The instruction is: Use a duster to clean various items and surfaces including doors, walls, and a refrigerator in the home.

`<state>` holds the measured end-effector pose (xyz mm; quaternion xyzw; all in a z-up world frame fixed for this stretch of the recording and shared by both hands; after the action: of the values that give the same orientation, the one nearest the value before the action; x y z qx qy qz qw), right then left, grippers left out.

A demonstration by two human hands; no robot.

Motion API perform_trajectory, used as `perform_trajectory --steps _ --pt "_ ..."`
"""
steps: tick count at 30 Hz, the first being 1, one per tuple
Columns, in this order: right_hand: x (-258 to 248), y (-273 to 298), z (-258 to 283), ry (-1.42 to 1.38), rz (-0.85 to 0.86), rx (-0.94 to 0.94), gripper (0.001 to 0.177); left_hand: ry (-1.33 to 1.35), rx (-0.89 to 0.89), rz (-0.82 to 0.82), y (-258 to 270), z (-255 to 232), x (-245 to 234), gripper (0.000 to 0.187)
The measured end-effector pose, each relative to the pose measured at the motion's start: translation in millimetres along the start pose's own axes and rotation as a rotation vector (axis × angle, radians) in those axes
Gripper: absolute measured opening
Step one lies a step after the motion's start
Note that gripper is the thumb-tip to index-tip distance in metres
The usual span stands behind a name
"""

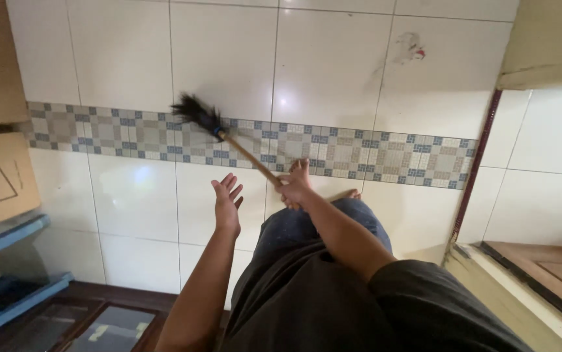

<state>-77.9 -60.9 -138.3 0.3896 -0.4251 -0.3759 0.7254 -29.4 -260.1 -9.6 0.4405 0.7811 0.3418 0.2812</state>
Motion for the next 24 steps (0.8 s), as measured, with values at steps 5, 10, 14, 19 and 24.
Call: perform_trajectory --steps 5,10,14,19,24 --pt "-101.0 20.4 13.6 -0.302 -0.287 0.121 0.043 0.002 -0.058 -0.069 7.8 0.3 -32.8 0.083" --pt "-218.2 106.8 68.6 -0.487 -0.479 0.071 0.034 0.081 -0.094 -0.043 -15.9 7.4 -3.7 0.083" --pt "-262.3 112.9 128.7 -0.551 -0.492 -0.032 0.022 0.153 -0.003 0.067 -29.4 -15.2 53.1 0.085" --pt "-210.7 110.2 205.4 -0.452 -0.441 -0.134 0.024 0.136 0.055 0.155 -50.6 -79.4 105.8 0.087" --pt "-137.1 114.0 230.0 -0.447 -0.274 -0.123 0.030 0.202 0.102 0.130 -67.9 -125.9 114.2 0.086"
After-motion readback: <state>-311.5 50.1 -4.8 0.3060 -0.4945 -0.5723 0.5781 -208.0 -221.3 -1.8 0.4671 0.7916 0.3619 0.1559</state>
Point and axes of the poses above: each hand's wrist, its own y-axis away from the middle knuckle, its own x-axis out of the palm, z = x × y, the point moved 6 cm from there along -y, towards the middle knuckle, and after that the axes turned 6 degrees about -y, right-handed, at the moved point
